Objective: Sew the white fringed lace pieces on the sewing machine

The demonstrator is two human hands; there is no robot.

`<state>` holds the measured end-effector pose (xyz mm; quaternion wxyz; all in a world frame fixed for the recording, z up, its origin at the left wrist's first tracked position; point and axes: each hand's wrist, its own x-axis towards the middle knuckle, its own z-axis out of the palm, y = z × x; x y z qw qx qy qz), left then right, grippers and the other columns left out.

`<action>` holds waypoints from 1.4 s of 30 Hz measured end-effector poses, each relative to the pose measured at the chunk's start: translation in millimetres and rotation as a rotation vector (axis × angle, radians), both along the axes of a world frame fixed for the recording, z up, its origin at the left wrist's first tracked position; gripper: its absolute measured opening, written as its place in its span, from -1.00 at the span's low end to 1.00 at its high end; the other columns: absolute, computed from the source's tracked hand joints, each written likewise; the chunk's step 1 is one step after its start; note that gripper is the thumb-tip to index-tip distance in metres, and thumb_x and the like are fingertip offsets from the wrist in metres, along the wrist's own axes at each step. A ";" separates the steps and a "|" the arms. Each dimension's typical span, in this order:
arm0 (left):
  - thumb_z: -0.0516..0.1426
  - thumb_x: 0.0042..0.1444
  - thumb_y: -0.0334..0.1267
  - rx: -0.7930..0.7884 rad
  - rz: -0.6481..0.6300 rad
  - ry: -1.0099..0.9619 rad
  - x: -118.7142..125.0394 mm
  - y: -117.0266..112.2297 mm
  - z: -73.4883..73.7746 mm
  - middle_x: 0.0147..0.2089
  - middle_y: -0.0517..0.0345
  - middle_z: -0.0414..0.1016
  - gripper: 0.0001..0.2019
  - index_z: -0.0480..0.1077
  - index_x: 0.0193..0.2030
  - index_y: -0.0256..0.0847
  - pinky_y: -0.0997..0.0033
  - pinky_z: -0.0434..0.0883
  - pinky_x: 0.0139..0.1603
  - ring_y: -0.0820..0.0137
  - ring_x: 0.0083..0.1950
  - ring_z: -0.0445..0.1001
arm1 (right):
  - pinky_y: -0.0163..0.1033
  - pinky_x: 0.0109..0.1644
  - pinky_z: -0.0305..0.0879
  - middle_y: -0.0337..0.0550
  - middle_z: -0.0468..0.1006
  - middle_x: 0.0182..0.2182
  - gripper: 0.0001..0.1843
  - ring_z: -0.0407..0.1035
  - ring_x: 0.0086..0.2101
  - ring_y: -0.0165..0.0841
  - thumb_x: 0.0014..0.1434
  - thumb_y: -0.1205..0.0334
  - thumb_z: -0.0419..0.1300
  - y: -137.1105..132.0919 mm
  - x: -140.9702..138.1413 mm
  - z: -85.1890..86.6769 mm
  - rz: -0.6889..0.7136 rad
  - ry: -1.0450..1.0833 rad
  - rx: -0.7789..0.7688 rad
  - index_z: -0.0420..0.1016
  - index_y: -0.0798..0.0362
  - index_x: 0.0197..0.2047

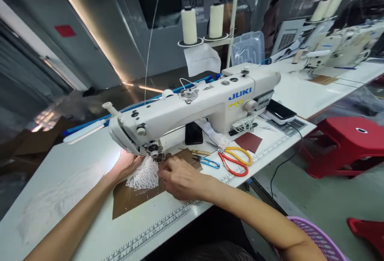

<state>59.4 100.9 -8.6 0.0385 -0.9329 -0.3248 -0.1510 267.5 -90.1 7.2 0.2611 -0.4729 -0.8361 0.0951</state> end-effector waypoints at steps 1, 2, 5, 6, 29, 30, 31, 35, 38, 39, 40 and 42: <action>-0.12 0.21 -0.26 0.009 -0.017 0.005 0.1 -1.9 1.9 -0.40 0.06 0.40 -0.72 0.26 -0.49 -0.16 0.23 0.35 -0.20 0.23 -0.27 0.37 | -0.11 -0.02 0.36 0.08 0.46 -0.07 -0.71 0.37 -0.10 -0.20 0.24 0.38 0.12 -15.7 2.1 6.0 0.032 0.067 0.013 0.47 0.11 0.03; -0.13 0.23 -0.25 0.013 -0.031 0.007 -0.7 -6.3 3.6 -0.41 0.07 0.40 -0.70 0.25 -0.50 -0.16 0.25 0.36 -0.22 0.24 -0.29 0.37 | -0.17 -0.04 0.35 0.02 0.48 -0.09 -0.72 0.39 -0.12 -0.26 0.25 0.39 0.11 -31.8 4.6 11.4 0.067 0.140 0.023 0.47 0.07 0.01; -0.12 0.30 -0.14 0.015 -0.058 -0.034 -9.1 -28.1 7.4 -0.36 0.06 0.44 -0.67 0.30 -0.43 -0.15 0.26 0.40 -0.26 0.24 -0.29 0.43 | -0.28 -0.16 0.35 -0.13 0.54 -0.24 -0.76 0.42 -0.27 -0.37 0.27 0.39 0.08 -71.6 19.0 20.1 0.080 0.335 0.178 0.45 0.04 -0.02; -0.10 0.32 -0.10 0.018 -0.070 -0.059 -13.5 -36.1 8.3 -0.30 0.04 0.47 -0.67 0.34 -0.36 -0.16 0.22 0.43 -0.23 0.22 -0.25 0.47 | -0.27 -0.18 0.35 -0.13 0.55 -0.26 -0.77 0.42 -0.28 -0.36 0.28 0.38 0.08 -78.9 27.2 19.6 0.017 0.362 0.258 0.44 0.04 -0.03; -0.01 0.37 -0.19 0.019 -0.363 -0.133 -38.8 -86.2 -1.9 0.01 -0.06 0.56 -0.71 0.46 0.07 -0.15 0.09 0.52 0.00 0.20 -0.04 0.56 | -0.16 -0.25 0.32 0.25 0.59 -0.24 -0.71 0.54 -0.22 -0.07 0.38 0.24 -0.01 46.6 86.0 -0.5 -1.037 -0.412 -0.163 0.40 0.24 0.00; 0.00 0.36 -0.17 0.005 -0.360 -0.122 -38.9 -86.4 -1.8 0.02 -0.06 0.55 -0.71 0.47 0.07 -0.15 0.07 0.52 0.01 0.19 -0.04 0.55 | -0.17 -0.26 0.32 0.28 0.58 -0.22 -0.71 0.53 -0.19 -0.06 0.37 0.22 0.01 44.0 84.1 -0.1 -1.043 -0.420 -0.157 0.41 0.25 -0.01; 0.01 0.35 -0.16 -0.008 -0.353 -0.112 -39.4 -86.7 -1.9 0.03 -0.06 0.55 -0.71 0.47 0.06 -0.15 0.06 0.51 0.02 0.19 -0.03 0.55 | -0.18 -0.28 0.31 0.30 0.57 -0.19 -0.71 0.52 -0.17 -0.05 0.37 0.20 0.03 38.9 81.0 0.3 -1.049 -0.428 -0.151 0.41 0.25 -0.03; 0.04 0.34 -0.20 -0.036 -0.323 -0.114 -42.2 -88.1 -3.3 0.08 -0.08 0.51 -0.73 0.44 0.08 -0.16 0.03 0.49 0.02 0.17 0.01 0.53 | -0.21 -0.37 0.22 0.22 0.58 -0.28 -0.68 0.52 -0.25 -0.07 0.35 0.11 0.03 5.2 56.5 1.7 -1.012 -0.468 -0.159 0.48 0.18 -0.17; 0.05 0.33 -0.25 -0.026 -0.339 -0.142 -42.8 -89.6 -6.1 0.04 -0.13 0.53 -0.75 0.43 0.07 -0.22 0.06 0.49 -0.04 0.19 -0.02 0.54 | -0.22 -0.44 0.09 -0.03 0.55 -0.51 -0.60 0.48 -0.43 -0.16 0.36 0.01 -0.02 -12.7 35.8 3.1 -0.843 -0.419 -0.176 0.49 0.04 -0.34; 0.07 0.33 -0.26 -0.031 -0.356 -0.156 -42.6 -90.2 -7.6 0.00 -0.12 0.54 -0.77 0.43 0.04 -0.24 0.10 0.49 -0.07 0.20 -0.03 0.55 | -0.22 -0.45 0.05 -0.10 0.52 -0.57 -0.58 0.45 -0.47 -0.20 0.35 -0.01 -0.02 -13.7 30.8 3.2 -0.765 -0.369 -0.178 0.47 0.01 -0.39; 0.08 0.32 -0.27 -0.039 -0.364 -0.167 -42.2 -90.7 -9.3 -0.03 -0.11 0.55 -0.79 0.44 0.01 -0.25 0.14 0.50 -0.10 0.22 -0.04 0.55 | -0.22 -0.45 0.02 -0.14 0.49 -0.60 -0.58 0.41 -0.50 -0.23 0.34 -0.02 -0.02 -11.6 27.1 2.9 -0.682 -0.313 -0.182 0.47 0.00 -0.42; 0.09 0.32 -0.27 -0.059 -0.362 -0.172 -40.8 -91.9 -13.0 -0.09 -0.07 0.56 -0.81 0.46 -0.03 -0.27 0.21 0.50 -0.17 0.27 -0.11 0.56 | -0.23 -0.44 0.02 -0.19 0.49 -0.59 -0.62 0.38 -0.53 -0.29 0.32 0.01 0.01 0.4 22.3 0.5 -0.521 -0.212 -0.199 0.49 0.00 -0.40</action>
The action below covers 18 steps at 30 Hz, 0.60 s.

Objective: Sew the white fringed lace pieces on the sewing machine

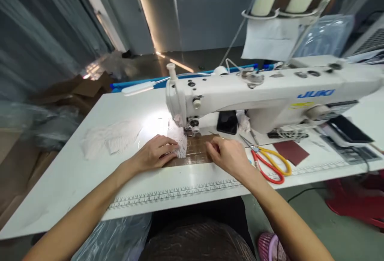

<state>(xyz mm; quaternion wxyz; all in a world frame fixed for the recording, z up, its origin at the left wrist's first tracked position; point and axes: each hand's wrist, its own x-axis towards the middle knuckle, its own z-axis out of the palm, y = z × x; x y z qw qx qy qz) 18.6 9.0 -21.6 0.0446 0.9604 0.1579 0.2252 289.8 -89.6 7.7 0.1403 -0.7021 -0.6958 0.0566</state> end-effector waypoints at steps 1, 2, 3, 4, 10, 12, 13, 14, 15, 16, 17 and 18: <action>0.09 0.32 -0.27 -0.013 -0.002 0.002 1.0 -0.6 -1.8 -0.10 -0.06 0.57 -0.82 0.46 -0.04 -0.27 0.23 0.50 -0.17 0.29 -0.13 0.55 | -0.24 -0.43 0.05 -0.20 0.51 -0.56 -0.65 0.38 -0.52 -0.30 0.31 0.04 0.01 8.9 -1.6 -2.0 0.075 0.055 -0.006 0.51 0.00 -0.36; 0.10 0.32 -0.28 -0.025 -0.004 0.001 2.1 -1.1 -3.5 -0.11 -0.05 0.57 -0.83 0.47 -0.05 -0.27 0.24 0.50 -0.17 0.31 -0.14 0.55 | -0.25 -0.41 0.09 -0.20 0.54 -0.52 -0.68 0.39 -0.50 -0.32 0.31 0.08 0.02 18.9 -3.0 -4.4 0.153 0.110 -0.015 0.53 0.01 -0.30; 0.10 0.32 -0.28 -0.036 -0.009 0.000 3.4 -1.5 -5.0 -0.11 -0.04 0.57 -0.83 0.47 -0.06 -0.27 0.24 0.50 -0.15 0.32 -0.14 0.55 | -0.26 -0.39 0.13 -0.19 0.56 -0.48 -0.70 0.40 -0.48 -0.32 0.31 0.11 0.01 29.1 -4.5 -7.0 0.225 0.161 -0.025 0.54 0.02 -0.25; 0.11 0.32 -0.29 -0.042 -0.017 -0.003 4.7 -1.8 -6.3 -0.11 -0.03 0.57 -0.83 0.48 -0.06 -0.28 0.25 0.50 -0.14 0.33 -0.14 0.54 | -0.26 -0.37 0.16 -0.18 0.57 -0.45 -0.70 0.40 -0.47 -0.32 0.31 0.13 0.01 38.9 -6.0 -9.9 0.280 0.201 -0.035 0.55 0.03 -0.20; 0.10 0.33 -0.31 -0.063 -0.026 -0.034 10.6 0.4 -10.8 -0.15 0.00 0.57 -0.83 0.50 -0.21 -0.29 0.31 0.49 -0.13 0.37 -0.18 0.53 | -0.23 -0.28 0.27 -0.10 0.61 -0.32 -0.70 0.46 -0.36 -0.24 0.26 0.18 0.06 69.5 -16.4 -30.9 0.262 0.220 -0.062 0.54 0.06 -0.05; 0.08 0.35 -0.30 -0.080 -0.007 -0.033 11.6 1.6 -12.0 -0.16 0.02 0.57 -0.80 0.50 -0.24 -0.27 0.32 0.48 -0.14 0.39 -0.18 0.53 | -0.23 -0.29 0.27 -0.10 0.62 -0.29 -0.68 0.44 -0.38 -0.26 0.25 0.21 0.06 68.1 -18.4 -38.3 0.226 0.233 -0.041 0.54 0.05 -0.03; 0.07 0.35 -0.29 -0.090 -0.001 -0.031 12.1 2.2 -12.6 -0.16 0.03 0.57 -0.80 0.50 -0.24 -0.26 0.32 0.47 -0.15 0.39 -0.19 0.53 | -0.23 -0.30 0.27 -0.10 0.61 -0.28 -0.67 0.43 -0.40 -0.28 0.25 0.22 0.05 66.2 -18.7 -41.4 0.227 0.236 -0.023 0.55 0.05 -0.02; 0.06 0.36 -0.29 -0.100 0.004 -0.031 12.5 2.7 -13.3 -0.16 0.03 0.57 -0.79 0.49 -0.24 -0.25 0.32 0.46 -0.15 0.39 -0.19 0.52 | -0.24 -0.32 0.26 -0.10 0.61 -0.27 -0.65 0.42 -0.41 -0.30 0.26 0.23 0.03 64.0 -18.6 -44.1 0.246 0.233 -0.002 0.55 0.05 0.00; 0.05 0.36 -0.29 -0.109 0.007 -0.035 13.0 3.1 -13.9 -0.16 0.04 0.57 -0.79 0.49 -0.23 -0.25 0.32 0.46 -0.15 0.39 -0.19 0.52 | -0.24 -0.33 0.25 -0.09 0.60 -0.26 -0.63 0.41 -0.41 -0.31 0.27 0.22 0.02 61.8 -18.0 -46.2 0.280 0.221 0.018 0.56 0.04 0.02; 0.04 0.37 -0.29 -0.117 0.011 -0.041 13.5 3.3 -14.5 -0.17 0.04 0.57 -0.79 0.48 -0.23 -0.25 0.32 0.45 -0.16 0.39 -0.19 0.52 | -0.24 -0.34 0.24 -0.07 0.58 -0.24 -0.61 0.41 -0.41 -0.31 0.28 0.21 0.01 59.7 -17.3 -47.9 0.320 0.200 0.038 0.56 0.03 0.05; 0.04 0.37 -0.28 -0.123 0.017 -0.048 13.9 3.4 -15.0 -0.18 0.04 0.57 -0.78 0.47 -0.23 -0.26 0.33 0.44 -0.16 0.40 -0.20 0.51 | -0.23 -0.34 0.24 -0.04 0.57 -0.20 -0.60 0.41 -0.39 -0.30 0.29 0.19 0.00 57.8 -16.4 -49.1 0.358 0.173 0.060 0.55 0.01 0.08; 0.03 0.38 -0.28 -0.127 0.023 -0.058 14.3 3.3 -15.3 -0.18 0.05 0.56 -0.78 0.46 -0.23 -0.26 0.33 0.44 -0.17 0.40 -0.20 0.51 | -0.22 -0.34 0.25 -0.02 0.55 -0.17 -0.59 0.42 -0.37 -0.28 0.30 0.18 0.01 56.3 -15.6 -49.7 0.395 0.147 0.084 0.55 -0.01 0.09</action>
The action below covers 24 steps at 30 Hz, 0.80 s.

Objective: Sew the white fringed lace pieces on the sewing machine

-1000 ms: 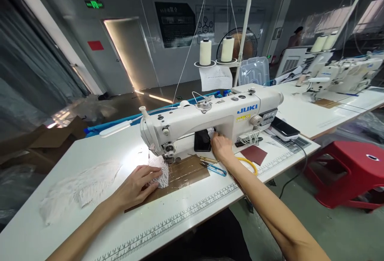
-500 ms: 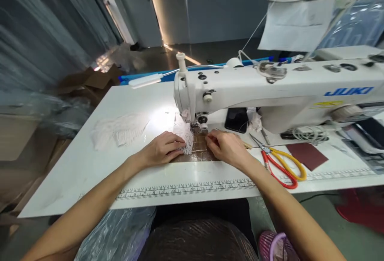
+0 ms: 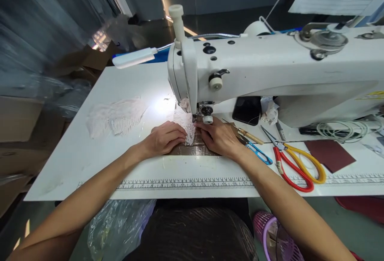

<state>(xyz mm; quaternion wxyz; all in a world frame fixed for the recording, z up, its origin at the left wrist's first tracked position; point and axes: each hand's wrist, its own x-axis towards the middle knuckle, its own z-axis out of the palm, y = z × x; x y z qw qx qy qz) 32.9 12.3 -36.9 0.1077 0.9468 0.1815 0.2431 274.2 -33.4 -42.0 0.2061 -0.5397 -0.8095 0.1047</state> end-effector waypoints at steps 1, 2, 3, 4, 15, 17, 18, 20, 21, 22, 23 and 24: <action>0.03 0.38 -0.27 -0.003 0.007 -0.008 0.3 -0.2 -0.2 -0.19 0.05 0.56 -0.78 0.45 -0.23 -0.26 0.33 0.43 -0.18 0.40 -0.21 0.51 | -0.21 -0.32 0.26 0.00 0.54 -0.13 -0.60 0.42 -0.34 -0.27 0.30 0.18 0.02 -1.3 0.5 0.0 0.034 -0.012 0.030 0.56 -0.02 0.09; 0.03 0.38 -0.27 -0.005 0.015 -0.015 0.6 -0.5 -0.2 -0.19 0.05 0.56 -0.78 0.45 -0.24 -0.25 0.34 0.42 -0.19 0.40 -0.21 0.50 | -0.20 -0.29 0.29 0.02 0.52 -0.11 -0.61 0.43 -0.30 -0.26 0.29 0.19 0.03 -2.3 0.6 0.5 0.077 -0.006 0.052 0.56 -0.02 0.08; 0.03 0.38 -0.26 -0.005 0.023 -0.023 0.7 -0.9 -0.2 -0.18 0.05 0.56 -0.78 0.44 -0.24 -0.25 0.34 0.42 -0.19 0.39 -0.20 0.50 | -0.19 -0.25 0.32 0.02 0.51 -0.09 -0.62 0.43 -0.26 -0.25 0.29 0.20 0.04 -3.1 0.2 1.5 0.129 0.022 0.063 0.56 -0.02 0.08; 0.03 0.38 -0.26 -0.003 0.031 -0.031 0.6 -1.3 -0.2 -0.17 0.05 0.56 -0.78 0.43 -0.24 -0.24 0.34 0.42 -0.20 0.39 -0.20 0.50 | -0.18 -0.19 0.34 0.01 0.51 -0.09 -0.63 0.44 -0.22 -0.25 0.29 0.21 0.06 -3.7 -0.8 2.8 0.184 0.061 0.063 0.55 0.00 0.08; 0.18 0.26 -0.36 0.121 0.000 -0.177 3.1 -1.4 0.4 -0.21 0.08 0.57 -0.97 0.44 -0.19 -0.26 0.32 0.46 -0.22 0.39 -0.22 0.52 | -0.20 -0.22 0.35 -0.08 0.53 -0.29 -0.81 0.42 -0.32 -0.30 0.34 0.19 0.11 -3.9 -7.2 6.6 0.247 0.223 0.053 0.50 0.07 -0.10; 0.18 0.24 -0.40 0.102 0.013 -0.232 3.0 -0.7 2.0 -0.21 0.06 0.57 -0.98 0.43 -0.20 -0.28 0.32 0.48 -0.22 0.39 -0.22 0.53 | -0.19 -0.21 0.35 -0.06 0.53 -0.22 -0.76 0.42 -0.29 -0.29 0.33 0.20 0.11 -6.0 -4.3 7.2 0.233 0.195 0.058 0.50 0.07 -0.01; 0.18 0.24 -0.40 0.093 0.023 -0.258 2.8 -0.4 2.7 -0.20 0.04 0.57 -0.98 0.43 -0.19 -0.28 0.32 0.49 -0.23 0.38 -0.21 0.53 | -0.18 -0.19 0.34 -0.04 0.52 -0.20 -0.74 0.42 -0.27 -0.28 0.32 0.22 0.11 -7.1 -3.3 7.5 0.242 0.159 0.064 0.50 0.07 0.02; 0.18 0.23 -0.41 0.082 0.030 -0.280 2.4 0.0 3.6 -0.19 0.02 0.57 -0.97 0.43 -0.20 -0.29 0.32 0.50 -0.23 0.37 -0.19 0.54 | -0.16 -0.16 0.32 -0.03 0.50 -0.18 -0.70 0.40 -0.23 -0.25 0.29 0.28 0.10 -8.8 -2.8 7.9 0.282 0.069 0.072 0.52 0.03 0.05; 0.18 0.23 -0.41 0.083 0.024 -0.272 2.4 0.1 3.8 -0.19 0.01 0.57 -0.97 0.44 -0.20 -0.29 0.32 0.50 -0.23 0.37 -0.19 0.54 | -0.16 -0.16 0.31 -0.03 0.49 -0.18 -0.68 0.38 -0.23 -0.25 0.27 0.30 0.10 -9.3 -3.2 8.1 0.303 0.030 0.073 0.53 0.02 0.06; 0.18 0.23 -0.41 0.086 0.014 -0.254 2.6 0.1 3.8 -0.19 0.02 0.57 -0.97 0.44 -0.20 -0.29 0.32 0.50 -0.22 0.37 -0.20 0.54 | -0.17 -0.16 0.30 -0.03 0.47 -0.20 -0.67 0.37 -0.24 -0.25 0.26 0.32 0.10 -9.5 -3.8 8.4 0.317 -0.004 0.072 0.54 0.02 0.05; 0.18 0.23 -0.41 0.089 0.003 -0.231 2.8 -0.1 3.6 -0.19 0.02 0.58 -0.98 0.44 -0.20 -0.28 0.32 0.50 -0.22 0.37 -0.20 0.54 | -0.17 -0.17 0.29 -0.02 0.46 -0.22 -0.67 0.35 -0.25 -0.25 0.24 0.32 0.10 -9.5 -4.3 8.7 0.326 -0.029 0.069 0.55 0.02 0.03; 0.18 0.23 -0.40 0.091 -0.008 -0.207 3.1 -0.3 3.3 -0.19 0.03 0.59 -0.98 0.45 -0.21 -0.28 0.32 0.50 -0.21 0.38 -0.20 0.54 | -0.17 -0.18 0.29 -0.02 0.45 -0.23 -0.68 0.34 -0.26 -0.25 0.23 0.33 0.11 -9.4 -4.7 9.3 0.332 -0.043 0.065 0.57 0.03 0.00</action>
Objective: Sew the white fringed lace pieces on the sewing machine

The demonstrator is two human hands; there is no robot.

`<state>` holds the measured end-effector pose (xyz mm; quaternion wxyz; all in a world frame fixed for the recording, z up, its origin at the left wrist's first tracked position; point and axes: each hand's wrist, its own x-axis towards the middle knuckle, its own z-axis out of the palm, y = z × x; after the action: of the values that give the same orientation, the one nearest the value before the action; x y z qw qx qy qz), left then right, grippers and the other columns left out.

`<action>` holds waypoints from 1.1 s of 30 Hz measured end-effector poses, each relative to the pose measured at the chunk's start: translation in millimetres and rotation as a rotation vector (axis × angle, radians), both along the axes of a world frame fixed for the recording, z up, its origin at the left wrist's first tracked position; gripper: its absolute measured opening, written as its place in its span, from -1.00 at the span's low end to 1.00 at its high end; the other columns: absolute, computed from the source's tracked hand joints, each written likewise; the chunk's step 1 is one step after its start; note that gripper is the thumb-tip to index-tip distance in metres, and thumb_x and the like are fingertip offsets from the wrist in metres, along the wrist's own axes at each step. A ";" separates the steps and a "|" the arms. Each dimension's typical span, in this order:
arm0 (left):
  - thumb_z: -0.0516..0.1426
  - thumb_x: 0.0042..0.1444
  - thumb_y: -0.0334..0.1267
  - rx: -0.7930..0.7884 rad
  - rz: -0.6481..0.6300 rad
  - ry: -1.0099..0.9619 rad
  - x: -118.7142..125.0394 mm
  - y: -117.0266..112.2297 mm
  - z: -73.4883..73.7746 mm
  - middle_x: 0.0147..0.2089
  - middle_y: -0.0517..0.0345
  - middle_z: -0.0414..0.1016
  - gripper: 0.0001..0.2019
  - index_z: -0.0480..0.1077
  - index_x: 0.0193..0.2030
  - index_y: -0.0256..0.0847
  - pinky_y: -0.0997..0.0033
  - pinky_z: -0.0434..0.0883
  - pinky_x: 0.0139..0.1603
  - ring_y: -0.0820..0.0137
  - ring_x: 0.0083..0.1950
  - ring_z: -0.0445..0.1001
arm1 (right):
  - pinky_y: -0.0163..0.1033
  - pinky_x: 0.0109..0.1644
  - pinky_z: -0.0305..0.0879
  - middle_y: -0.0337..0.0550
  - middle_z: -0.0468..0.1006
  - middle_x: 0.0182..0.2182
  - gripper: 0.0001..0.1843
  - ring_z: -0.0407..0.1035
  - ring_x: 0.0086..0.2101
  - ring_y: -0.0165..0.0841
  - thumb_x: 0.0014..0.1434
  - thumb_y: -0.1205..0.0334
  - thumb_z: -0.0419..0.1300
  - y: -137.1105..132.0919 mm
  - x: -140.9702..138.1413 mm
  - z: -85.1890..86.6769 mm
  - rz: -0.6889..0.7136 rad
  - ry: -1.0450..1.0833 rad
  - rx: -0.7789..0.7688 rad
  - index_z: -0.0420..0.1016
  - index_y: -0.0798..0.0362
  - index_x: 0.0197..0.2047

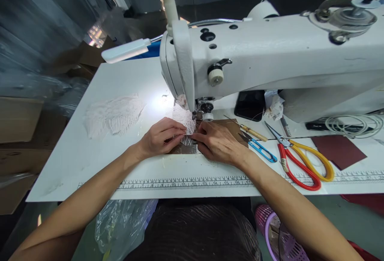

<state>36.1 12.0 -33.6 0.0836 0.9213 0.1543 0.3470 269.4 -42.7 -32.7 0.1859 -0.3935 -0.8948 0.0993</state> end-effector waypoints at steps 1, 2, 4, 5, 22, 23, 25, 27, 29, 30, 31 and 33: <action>0.17 0.24 -0.40 0.002 -0.008 0.024 0.3 -0.3 -0.5 -0.19 0.05 0.59 -0.97 0.45 -0.21 -0.27 0.32 0.49 -0.19 0.39 -0.20 0.54 | -0.16 -0.19 0.29 -0.01 0.45 -0.24 -0.70 0.33 -0.27 -0.25 0.22 0.32 0.12 0.1 -0.1 0.7 0.006 -0.007 -0.002 0.59 0.04 -0.04; 0.16 0.25 -0.40 0.001 -0.014 0.047 0.7 -0.5 -1.0 -0.19 0.06 0.60 -0.95 0.46 -0.21 -0.26 0.32 0.49 -0.18 0.40 -0.20 0.54 | -0.16 -0.19 0.29 -0.01 0.45 -0.24 -0.72 0.33 -0.27 -0.24 0.21 0.32 0.12 0.3 0.1 1.6 0.011 -0.008 -0.003 0.60 0.05 -0.07; 0.14 0.27 -0.40 -0.003 -0.021 0.092 1.0 -0.8 -2.1 -0.19 0.08 0.61 -0.93 0.47 -0.20 -0.25 0.32 0.48 -0.15 0.41 -0.21 0.55 | -0.16 -0.19 0.29 -0.02 0.45 -0.25 -0.72 0.33 -0.27 -0.25 0.20 0.33 0.13 0.5 1.6 3.2 0.022 0.005 -0.011 0.62 0.04 -0.09; 0.13 0.27 -0.40 -0.004 -0.023 0.113 1.1 -0.8 -2.5 -0.18 0.09 0.61 -0.92 0.48 -0.20 -0.24 0.32 0.48 -0.15 0.41 -0.21 0.55 | -0.16 -0.18 0.30 -0.03 0.45 -0.24 -0.71 0.34 -0.27 -0.25 0.20 0.33 0.13 0.8 2.8 3.6 0.031 0.023 -0.024 0.62 0.02 -0.08; 0.13 0.28 -0.37 0.236 -0.019 0.241 -1.2 0.2 0.8 -0.12 0.14 0.57 -0.93 0.44 -0.22 -0.18 0.28 0.44 -0.11 0.45 -0.26 0.46 | -0.15 -0.21 0.33 0.08 0.45 -0.08 -0.61 0.36 -0.25 -0.22 0.26 0.27 0.07 10.6 6.1 -13.9 -0.179 0.042 0.138 0.56 0.04 0.10; 0.13 0.27 -0.38 0.243 -0.024 0.244 -1.2 -0.1 0.7 -0.13 0.15 0.58 -0.94 0.43 -0.22 -0.19 0.27 0.45 -0.09 0.45 -0.26 0.47 | -0.15 -0.21 0.34 0.08 0.45 -0.08 -0.61 0.36 -0.25 -0.22 0.26 0.27 0.07 10.4 6.1 -14.5 -0.177 0.050 0.144 0.56 0.04 0.10; 0.13 0.27 -0.40 0.246 -0.038 0.254 -1.4 -0.8 0.5 -0.14 0.17 0.58 -0.93 0.43 -0.22 -0.19 0.26 0.45 -0.04 0.45 -0.25 0.49 | -0.14 -0.21 0.34 0.08 0.46 -0.10 -0.61 0.36 -0.25 -0.21 0.27 0.28 0.06 10.6 5.9 -15.6 -0.171 0.064 0.155 0.57 0.05 0.09; 0.11 0.28 -0.41 0.238 -0.046 0.270 -1.7 -1.8 0.9 -0.15 0.19 0.59 -0.91 0.43 -0.22 -0.19 0.24 0.44 0.03 0.46 -0.23 0.51 | -0.14 -0.20 0.34 0.08 0.47 -0.11 -0.61 0.37 -0.24 -0.21 0.27 0.28 0.06 10.9 6.0 -15.8 -0.168 0.075 0.161 0.57 0.05 0.08; 0.09 0.29 -0.43 0.231 -0.045 0.283 -1.9 -2.9 3.0 -0.15 0.19 0.60 -0.88 0.44 -0.21 -0.18 0.20 0.41 0.10 0.46 -0.21 0.52 | -0.14 -0.20 0.34 0.08 0.47 -0.12 -0.61 0.37 -0.23 -0.20 0.27 0.28 0.06 11.0 6.5 -14.7 -0.158 0.074 0.156 0.57 0.05 0.08; 0.08 0.29 -0.43 0.226 -0.048 0.293 -1.9 -3.4 4.9 -0.14 0.18 0.60 -0.87 0.44 -0.20 -0.18 0.17 0.39 0.12 0.44 -0.19 0.52 | -0.14 -0.19 0.34 0.08 0.47 -0.12 -0.61 0.37 -0.21 -0.20 0.26 0.29 0.07 11.0 7.0 -13.7 -0.143 0.065 0.146 0.57 0.03 0.09; 0.08 0.29 -0.42 0.218 -0.058 0.310 -1.9 -3.8 7.2 -0.14 0.16 0.60 -0.87 0.45 -0.18 -0.19 0.15 0.38 0.13 0.42 -0.17 0.52 | -0.14 -0.18 0.33 0.06 0.48 -0.11 -0.61 0.37 -0.19 -0.20 0.25 0.29 0.08 10.8 7.6 -12.5 -0.121 0.051 0.132 0.57 0.00 0.09; 0.07 0.27 -0.38 0.192 -0.094 0.362 -1.5 -3.7 13.0 -0.12 0.10 0.59 -0.86 0.47 -0.15 -0.21 0.12 0.37 0.11 0.36 -0.15 0.52 | -0.15 -0.17 0.32 0.03 0.49 -0.12 -0.60 0.37 -0.17 -0.19 0.22 0.30 0.10 10.4 9.0 -10.3 -0.082 0.015 0.099 0.58 -0.05 0.08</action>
<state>34.5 8.3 -20.6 -0.0177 0.9785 0.0899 0.1849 278.5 -32.3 -42.9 0.2155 -0.4194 -0.8804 0.0503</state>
